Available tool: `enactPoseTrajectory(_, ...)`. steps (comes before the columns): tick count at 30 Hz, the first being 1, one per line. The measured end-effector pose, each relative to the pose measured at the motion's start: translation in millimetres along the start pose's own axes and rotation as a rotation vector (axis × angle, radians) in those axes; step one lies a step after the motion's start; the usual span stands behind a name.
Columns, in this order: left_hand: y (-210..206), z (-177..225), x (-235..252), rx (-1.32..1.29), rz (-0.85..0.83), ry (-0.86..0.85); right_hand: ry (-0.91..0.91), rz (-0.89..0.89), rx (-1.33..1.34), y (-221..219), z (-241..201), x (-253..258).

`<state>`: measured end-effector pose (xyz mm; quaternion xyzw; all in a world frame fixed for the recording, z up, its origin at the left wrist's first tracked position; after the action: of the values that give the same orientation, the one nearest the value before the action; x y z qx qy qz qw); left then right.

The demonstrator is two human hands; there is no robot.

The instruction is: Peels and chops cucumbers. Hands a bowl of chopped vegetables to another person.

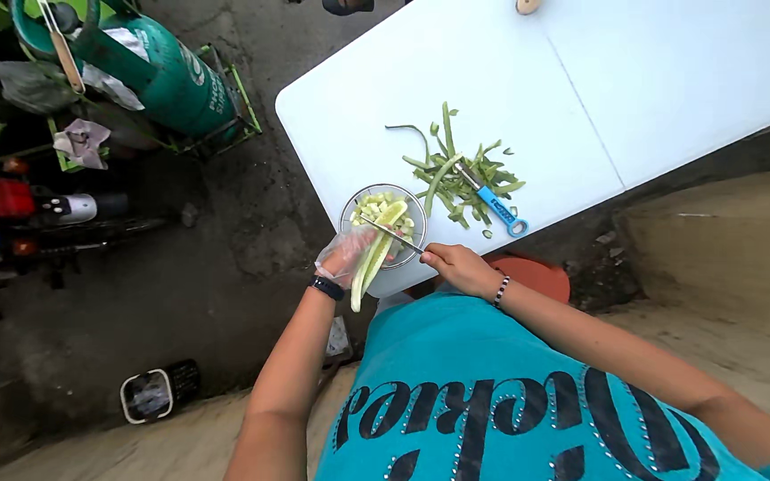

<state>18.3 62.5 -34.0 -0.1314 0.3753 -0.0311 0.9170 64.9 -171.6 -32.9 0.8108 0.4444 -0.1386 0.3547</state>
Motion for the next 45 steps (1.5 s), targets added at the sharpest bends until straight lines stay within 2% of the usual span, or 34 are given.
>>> enactPoseTrajectory(6,2,-4,3,0.023,0.015,0.021,-0.021,-0.037,0.024,-9,5,9)
enactPoseTrajectory(12,1,-6,6,-0.014,0.091,0.045,-0.043,0.037,-0.13,-2,-2,7)
enactPoseTrajectory(15,1,1,1,-0.16,0.118,0.088,-0.024,0.053,-0.026,7,-6,1)
enactPoseTrajectory(18,2,4,0,-0.345,0.058,0.052,-0.018,0.036,0.093,9,-4,-4)
enactPoseTrajectory(22,4,1,4,-0.43,-0.033,0.024,-0.043,-0.007,0.22,7,0,-4)
enactPoseTrajectory(26,2,0,-1,-0.489,0.065,0.057,-0.074,-0.014,0.284,8,-1,-6)
enactPoseTrajectory(30,7,9,-6,-0.402,0.182,-0.109,-0.113,-0.014,0.3,8,4,-6)
enactPoseTrajectory(35,15,13,-5,-0.642,0.033,-0.109,-0.133,0.003,0.374,5,10,-8)
enactPoseTrajectory(43,10,12,-8,-0.427,-0.088,-0.209,-0.017,0.072,0.289,11,1,-13)
enactPoseTrajectory(45,10,11,-7,-0.386,-0.065,-0.214,-0.018,0.095,0.273,12,1,-14)
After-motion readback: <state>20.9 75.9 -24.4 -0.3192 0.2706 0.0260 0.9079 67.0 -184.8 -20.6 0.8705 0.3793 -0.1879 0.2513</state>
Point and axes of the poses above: each hand's wrist, its own x-axis towards the middle knuckle, its own y-axis out of the back of the hand, z = x × y, the point moved 4 cm from there along x, towards the middle knuckle, and after that the axes turned 1 degree about z, right-handed, at the moved point
